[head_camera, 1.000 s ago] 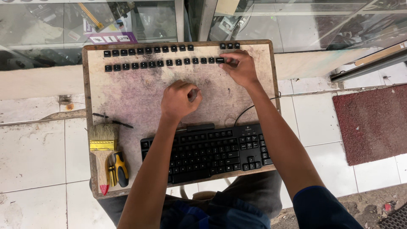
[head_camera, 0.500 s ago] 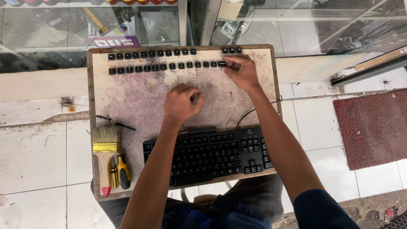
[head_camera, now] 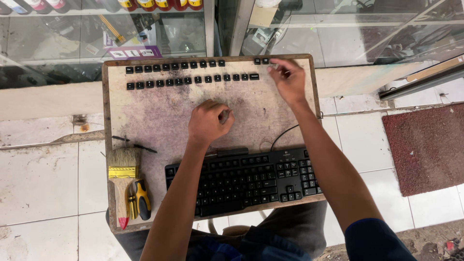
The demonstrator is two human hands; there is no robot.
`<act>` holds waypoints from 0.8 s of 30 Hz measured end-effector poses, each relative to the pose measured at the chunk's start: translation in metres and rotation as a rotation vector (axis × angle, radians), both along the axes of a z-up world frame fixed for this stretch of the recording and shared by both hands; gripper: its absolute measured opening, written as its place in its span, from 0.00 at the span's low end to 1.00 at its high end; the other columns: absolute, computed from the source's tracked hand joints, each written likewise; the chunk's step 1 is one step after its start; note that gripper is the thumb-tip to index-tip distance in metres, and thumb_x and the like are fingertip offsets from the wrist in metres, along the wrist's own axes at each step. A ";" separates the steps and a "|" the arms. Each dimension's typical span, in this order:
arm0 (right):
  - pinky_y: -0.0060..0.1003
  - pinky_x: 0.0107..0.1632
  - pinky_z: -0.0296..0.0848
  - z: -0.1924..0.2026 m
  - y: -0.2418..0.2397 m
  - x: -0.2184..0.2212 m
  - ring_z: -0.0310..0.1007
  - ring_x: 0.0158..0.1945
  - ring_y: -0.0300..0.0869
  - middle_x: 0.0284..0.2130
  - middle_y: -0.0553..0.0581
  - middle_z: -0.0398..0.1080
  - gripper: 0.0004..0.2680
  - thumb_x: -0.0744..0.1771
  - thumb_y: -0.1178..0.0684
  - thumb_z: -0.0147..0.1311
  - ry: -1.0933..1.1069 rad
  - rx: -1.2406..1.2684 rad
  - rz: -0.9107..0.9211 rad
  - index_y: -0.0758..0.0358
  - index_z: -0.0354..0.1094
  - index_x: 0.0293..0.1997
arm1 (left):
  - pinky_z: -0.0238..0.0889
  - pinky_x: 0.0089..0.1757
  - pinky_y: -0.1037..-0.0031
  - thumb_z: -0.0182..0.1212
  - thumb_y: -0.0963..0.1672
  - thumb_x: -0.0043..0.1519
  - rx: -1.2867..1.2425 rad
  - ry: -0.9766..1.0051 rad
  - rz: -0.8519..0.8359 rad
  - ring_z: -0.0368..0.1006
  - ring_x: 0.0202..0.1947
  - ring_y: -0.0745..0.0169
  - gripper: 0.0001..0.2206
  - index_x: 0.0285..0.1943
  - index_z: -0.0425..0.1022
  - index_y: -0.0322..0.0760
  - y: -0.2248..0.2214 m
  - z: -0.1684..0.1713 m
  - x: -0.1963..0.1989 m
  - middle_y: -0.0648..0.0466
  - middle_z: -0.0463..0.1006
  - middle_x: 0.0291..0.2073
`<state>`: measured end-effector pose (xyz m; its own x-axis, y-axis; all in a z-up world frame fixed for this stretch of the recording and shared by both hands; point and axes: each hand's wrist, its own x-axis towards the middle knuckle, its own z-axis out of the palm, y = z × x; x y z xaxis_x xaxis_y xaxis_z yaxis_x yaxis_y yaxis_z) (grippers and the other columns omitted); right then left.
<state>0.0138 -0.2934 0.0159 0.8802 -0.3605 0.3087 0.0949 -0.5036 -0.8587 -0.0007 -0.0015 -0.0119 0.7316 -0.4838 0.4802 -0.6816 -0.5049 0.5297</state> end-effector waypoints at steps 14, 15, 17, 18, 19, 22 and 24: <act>0.51 0.55 0.65 0.012 -0.048 0.058 0.65 0.55 0.53 0.49 0.57 0.71 0.16 0.68 0.50 0.74 -0.080 -0.627 0.469 0.61 0.78 0.61 | 0.69 0.26 0.68 0.64 0.42 0.63 -0.084 -0.077 -0.069 0.71 0.22 0.62 0.11 0.25 0.77 0.41 0.003 0.020 -0.002 0.57 0.73 0.18; 0.51 0.55 0.68 0.016 -0.046 0.061 0.66 0.55 0.53 0.51 0.59 0.72 0.16 0.68 0.52 0.75 -0.113 -0.587 0.488 0.62 0.78 0.61 | 0.68 0.27 0.68 0.64 0.42 0.63 -0.092 -0.076 -0.075 0.71 0.23 0.61 0.11 0.25 0.76 0.41 0.003 0.021 -0.001 0.57 0.72 0.18; 0.45 0.53 0.68 0.029 -0.035 0.053 0.69 0.56 0.48 0.52 0.56 0.72 0.16 0.68 0.52 0.73 0.011 -0.454 0.452 0.58 0.76 0.62 | 0.69 0.27 0.67 0.64 0.42 0.63 -0.092 -0.060 -0.067 0.71 0.24 0.61 0.10 0.26 0.77 0.41 0.001 0.020 -0.001 0.57 0.73 0.18; 0.38 0.50 0.67 0.034 -0.027 0.049 0.70 0.57 0.44 0.53 0.53 0.73 0.16 0.68 0.52 0.72 0.137 -0.310 0.421 0.54 0.75 0.63 | 0.70 0.27 0.67 0.65 0.43 0.62 -0.084 -0.040 -0.056 0.72 0.24 0.61 0.10 0.26 0.78 0.40 0.003 0.020 -0.002 0.58 0.73 0.18; 0.38 0.50 0.67 0.030 -0.026 0.048 0.70 0.57 0.44 0.53 0.53 0.73 0.16 0.68 0.52 0.72 0.133 -0.311 0.421 0.54 0.75 0.63 | 0.70 0.27 0.67 0.65 0.43 0.62 -0.084 -0.043 -0.055 0.72 0.24 0.61 0.10 0.26 0.78 0.40 0.003 0.020 -0.003 0.58 0.73 0.18; 0.43 0.65 0.69 0.021 -0.025 0.049 0.72 0.60 0.48 0.53 0.58 0.76 0.15 0.68 0.53 0.72 0.002 -0.269 0.429 0.59 0.77 0.59 | 0.68 0.27 0.68 0.66 0.43 0.62 -0.078 -0.067 -0.034 0.70 0.23 0.61 0.12 0.24 0.75 0.42 0.002 0.019 -0.002 0.58 0.71 0.17; 0.42 0.66 0.69 0.019 -0.022 0.048 0.71 0.61 0.46 0.52 0.56 0.76 0.14 0.67 0.53 0.73 0.004 -0.229 0.411 0.57 0.78 0.58 | 0.69 0.27 0.66 0.66 0.43 0.61 -0.084 -0.064 -0.028 0.72 0.25 0.60 0.11 0.24 0.74 0.43 0.002 0.017 -0.002 0.59 0.72 0.18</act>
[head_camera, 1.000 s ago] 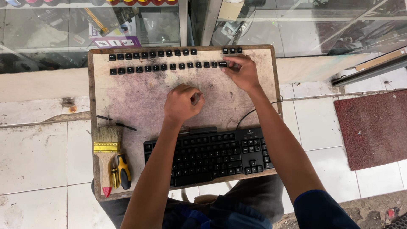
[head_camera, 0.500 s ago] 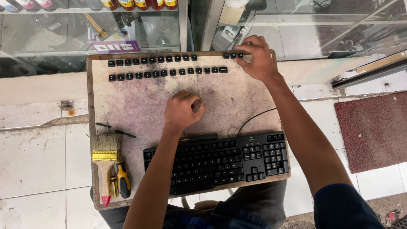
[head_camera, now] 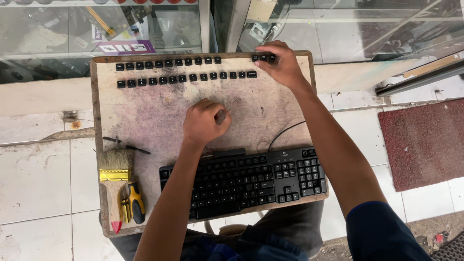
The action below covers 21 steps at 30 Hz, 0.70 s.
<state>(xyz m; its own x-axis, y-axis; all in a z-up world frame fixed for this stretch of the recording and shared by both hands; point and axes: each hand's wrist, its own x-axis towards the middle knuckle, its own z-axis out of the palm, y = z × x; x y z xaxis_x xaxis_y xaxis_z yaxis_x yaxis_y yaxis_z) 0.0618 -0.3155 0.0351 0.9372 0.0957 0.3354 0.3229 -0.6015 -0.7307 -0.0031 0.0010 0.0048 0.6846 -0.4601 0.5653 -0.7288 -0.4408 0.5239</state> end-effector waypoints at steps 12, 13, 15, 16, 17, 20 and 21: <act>0.39 0.63 0.71 0.000 0.004 0.000 0.70 0.59 0.45 0.51 0.52 0.72 0.13 0.66 0.56 0.75 0.027 -0.029 -0.020 0.53 0.80 0.56 | 0.71 0.29 0.65 0.65 0.45 0.63 0.013 0.010 0.000 0.74 0.26 0.60 0.09 0.28 0.80 0.41 -0.002 -0.001 0.000 0.59 0.75 0.19; 0.39 0.63 0.71 -0.002 0.003 0.000 0.70 0.59 0.45 0.51 0.52 0.72 0.13 0.66 0.56 0.75 0.029 -0.028 -0.021 0.53 0.80 0.56 | 0.71 0.29 0.65 0.65 0.45 0.63 0.014 0.011 -0.001 0.74 0.26 0.60 0.09 0.28 0.80 0.41 -0.002 0.000 0.000 0.59 0.75 0.19; 0.41 0.64 0.70 -0.004 0.002 0.001 0.69 0.59 0.45 0.51 0.52 0.72 0.13 0.66 0.54 0.75 0.007 -0.045 -0.016 0.53 0.81 0.55 | 0.71 0.28 0.66 0.66 0.44 0.63 0.001 0.003 -0.006 0.73 0.24 0.61 0.09 0.28 0.80 0.40 -0.002 0.002 0.000 0.59 0.74 0.18; 0.41 0.64 0.70 -0.005 0.001 0.002 0.69 0.59 0.45 0.51 0.52 0.72 0.13 0.66 0.54 0.75 0.007 -0.044 -0.017 0.53 0.81 0.55 | 0.71 0.28 0.66 0.66 0.44 0.63 0.002 0.004 -0.006 0.73 0.24 0.61 0.09 0.28 0.80 0.40 -0.002 0.003 -0.001 0.59 0.74 0.18; 0.41 0.63 0.70 -0.006 0.000 0.002 0.70 0.59 0.45 0.51 0.52 0.72 0.13 0.66 0.54 0.75 -0.003 -0.048 -0.012 0.53 0.81 0.55 | 0.71 0.28 0.67 0.66 0.43 0.62 0.003 0.004 -0.003 0.73 0.24 0.61 0.09 0.27 0.80 0.40 -0.002 0.004 -0.001 0.59 0.74 0.18; 0.41 0.63 0.69 -0.006 0.001 0.002 0.70 0.59 0.45 0.51 0.52 0.72 0.13 0.66 0.54 0.75 0.008 -0.050 -0.018 0.53 0.81 0.55 | 0.71 0.28 0.66 0.66 0.43 0.62 0.014 0.001 -0.003 0.72 0.25 0.60 0.09 0.28 0.79 0.40 -0.002 0.003 -0.001 0.58 0.74 0.19; 0.41 0.64 0.69 -0.005 0.001 0.002 0.69 0.60 0.45 0.51 0.52 0.72 0.13 0.66 0.54 0.75 0.030 -0.051 -0.029 0.52 0.81 0.55 | 0.71 0.29 0.65 0.66 0.43 0.62 0.021 -0.001 -0.006 0.72 0.25 0.60 0.08 0.29 0.80 0.40 -0.002 0.003 -0.001 0.58 0.74 0.19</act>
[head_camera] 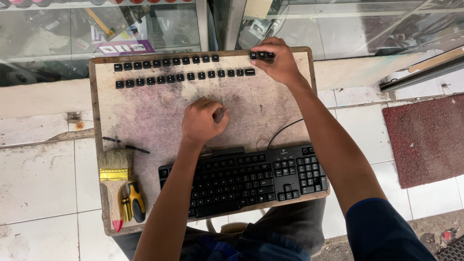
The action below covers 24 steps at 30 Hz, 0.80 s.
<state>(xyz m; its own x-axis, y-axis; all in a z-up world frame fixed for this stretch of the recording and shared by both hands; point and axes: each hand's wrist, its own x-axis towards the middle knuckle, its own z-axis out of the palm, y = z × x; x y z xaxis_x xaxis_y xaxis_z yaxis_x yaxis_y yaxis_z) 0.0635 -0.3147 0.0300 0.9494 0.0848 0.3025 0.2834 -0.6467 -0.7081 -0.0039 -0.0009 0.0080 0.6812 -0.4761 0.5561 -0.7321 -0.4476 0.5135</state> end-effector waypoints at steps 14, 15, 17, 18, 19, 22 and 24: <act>0.42 0.63 0.70 -0.008 -0.002 0.004 0.70 0.59 0.45 0.51 0.52 0.74 0.12 0.65 0.55 0.75 -0.038 -0.016 -0.019 0.52 0.81 0.54 | 0.71 0.29 0.67 0.66 0.43 0.63 0.007 0.004 0.000 0.73 0.25 0.61 0.09 0.28 0.80 0.40 0.000 -0.002 0.001 0.58 0.74 0.18; 0.42 0.63 0.70 -0.009 -0.003 0.004 0.70 0.59 0.45 0.51 0.52 0.74 0.12 0.65 0.54 0.75 -0.032 -0.018 -0.024 0.52 0.81 0.53 | 0.71 0.28 0.67 0.66 0.43 0.63 0.014 0.001 0.007 0.72 0.24 0.61 0.10 0.27 0.80 0.41 0.000 -0.002 0.000 0.58 0.74 0.18; 0.43 0.63 0.70 -0.007 -0.003 0.003 0.70 0.59 0.45 0.51 0.52 0.74 0.12 0.65 0.54 0.75 -0.033 -0.025 -0.023 0.52 0.81 0.54 | 0.71 0.28 0.67 0.66 0.43 0.63 0.009 -0.004 0.009 0.72 0.25 0.61 0.09 0.28 0.80 0.41 -0.001 -0.002 0.000 0.58 0.74 0.18; 0.43 0.64 0.69 -0.006 -0.002 0.003 0.71 0.59 0.45 0.51 0.53 0.75 0.12 0.65 0.54 0.75 -0.033 -0.032 -0.021 0.53 0.81 0.54 | 0.70 0.27 0.67 0.66 0.43 0.63 0.003 -0.008 0.012 0.72 0.25 0.61 0.09 0.28 0.80 0.40 -0.001 -0.002 0.000 0.58 0.74 0.18; 0.43 0.64 0.69 -0.006 -0.002 0.003 0.71 0.59 0.45 0.51 0.53 0.75 0.12 0.65 0.54 0.75 -0.033 -0.031 -0.021 0.53 0.81 0.54 | 0.70 0.27 0.67 0.66 0.43 0.63 0.004 -0.008 0.012 0.72 0.25 0.61 0.09 0.28 0.80 0.40 -0.001 -0.002 0.000 0.58 0.74 0.18; 0.43 0.64 0.69 -0.006 -0.002 0.002 0.71 0.59 0.45 0.51 0.53 0.74 0.12 0.65 0.55 0.75 -0.026 -0.019 -0.028 0.53 0.81 0.53 | 0.71 0.28 0.67 0.66 0.43 0.62 0.007 -0.006 0.003 0.72 0.25 0.61 0.08 0.28 0.80 0.40 -0.001 -0.002 0.000 0.58 0.73 0.18; 0.43 0.64 0.69 -0.005 -0.001 0.002 0.70 0.59 0.45 0.51 0.52 0.74 0.12 0.66 0.54 0.75 -0.016 -0.016 -0.033 0.52 0.81 0.53 | 0.71 0.28 0.68 0.66 0.43 0.62 0.004 -0.005 0.004 0.72 0.24 0.61 0.08 0.29 0.81 0.39 0.000 0.000 0.000 0.57 0.75 0.19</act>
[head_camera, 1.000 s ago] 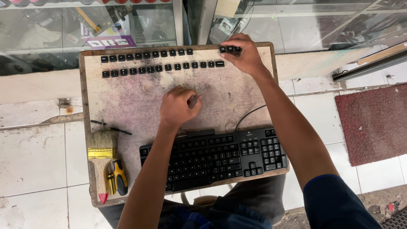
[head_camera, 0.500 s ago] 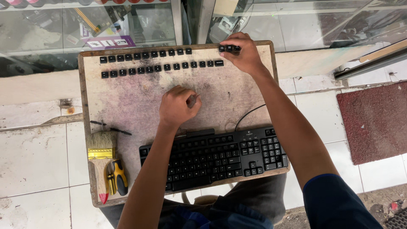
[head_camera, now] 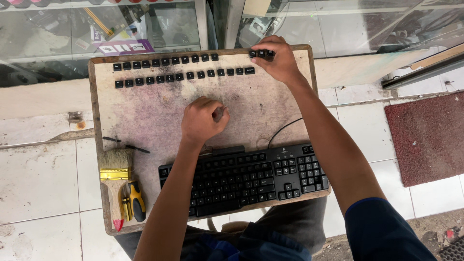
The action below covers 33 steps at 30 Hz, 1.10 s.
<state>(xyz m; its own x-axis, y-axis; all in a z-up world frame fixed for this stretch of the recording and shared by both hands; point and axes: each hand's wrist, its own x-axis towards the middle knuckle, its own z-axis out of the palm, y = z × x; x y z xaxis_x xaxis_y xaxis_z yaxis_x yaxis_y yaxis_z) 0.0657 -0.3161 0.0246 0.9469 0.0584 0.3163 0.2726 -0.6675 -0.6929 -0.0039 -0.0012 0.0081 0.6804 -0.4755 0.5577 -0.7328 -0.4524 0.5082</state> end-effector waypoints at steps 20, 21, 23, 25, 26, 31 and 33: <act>0.36 0.58 0.76 -0.010 -0.015 -0.033 0.73 0.54 0.44 0.51 0.56 0.72 0.08 0.73 0.59 0.53 -0.175 0.365 -0.162 0.62 0.74 0.58 | 0.70 0.28 0.69 0.65 0.42 0.63 -0.001 -0.016 -0.004 0.69 0.22 0.63 0.12 0.23 0.76 0.40 0.002 -0.001 0.001 0.59 0.71 0.16; 0.36 0.57 0.76 -0.011 -0.017 -0.040 0.72 0.54 0.42 0.50 0.54 0.72 0.07 0.74 0.53 0.54 -0.214 0.395 -0.235 0.59 0.75 0.57 | 0.68 0.27 0.69 0.65 0.42 0.62 -0.020 -0.018 -0.018 0.68 0.21 0.63 0.13 0.22 0.74 0.40 0.001 0.000 0.001 0.59 0.70 0.15; 0.34 0.58 0.73 -0.017 -0.018 -0.049 0.72 0.53 0.39 0.48 0.53 0.73 0.07 0.73 0.53 0.54 -0.205 0.450 -0.243 0.60 0.75 0.55 | 0.68 0.27 0.69 0.65 0.41 0.63 -0.019 -0.031 -0.022 0.68 0.21 0.64 0.13 0.22 0.75 0.40 0.002 -0.001 0.002 0.59 0.70 0.15; 0.31 0.59 0.71 -0.019 -0.018 -0.062 0.72 0.52 0.37 0.46 0.51 0.73 0.07 0.73 0.52 0.54 -0.189 0.504 -0.257 0.61 0.74 0.53 | 0.68 0.27 0.69 0.65 0.41 0.63 -0.017 -0.038 -0.028 0.68 0.20 0.64 0.13 0.23 0.75 0.40 0.003 -0.001 0.000 0.59 0.70 0.15; 0.31 0.57 0.69 -0.018 -0.017 -0.069 0.70 0.49 0.36 0.43 0.50 0.71 0.06 0.72 0.56 0.51 -0.150 0.501 -0.233 0.60 0.73 0.51 | 0.68 0.27 0.69 0.64 0.41 0.64 -0.020 -0.020 -0.023 0.68 0.21 0.64 0.14 0.22 0.74 0.40 0.003 0.000 -0.002 0.58 0.70 0.15; 0.32 0.45 0.62 -0.022 -0.021 -0.105 0.62 0.40 0.35 0.35 0.46 0.67 0.02 0.71 0.56 0.51 -0.037 0.512 -0.225 0.54 0.67 0.41 | 0.68 0.26 0.70 0.64 0.40 0.64 -0.031 -0.043 -0.031 0.66 0.18 0.66 0.15 0.20 0.73 0.41 0.001 -0.008 -0.001 0.58 0.70 0.14; 0.30 0.43 0.61 -0.027 -0.022 -0.114 0.61 0.36 0.35 0.32 0.48 0.64 0.06 0.73 0.57 0.51 0.014 0.664 -0.162 0.56 0.66 0.38 | 0.68 0.28 0.71 0.66 0.40 0.62 -0.034 -0.038 -0.002 0.66 0.19 0.66 0.14 0.21 0.73 0.41 0.003 -0.009 -0.001 0.60 0.70 0.14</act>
<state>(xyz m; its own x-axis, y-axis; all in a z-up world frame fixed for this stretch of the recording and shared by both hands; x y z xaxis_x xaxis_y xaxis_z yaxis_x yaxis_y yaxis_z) -0.0488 -0.3379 -0.0027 0.9318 -0.2861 0.2235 0.1929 -0.1312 -0.9724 -0.0052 0.0021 -0.0004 0.6576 -0.4572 0.5988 -0.7527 -0.4335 0.4955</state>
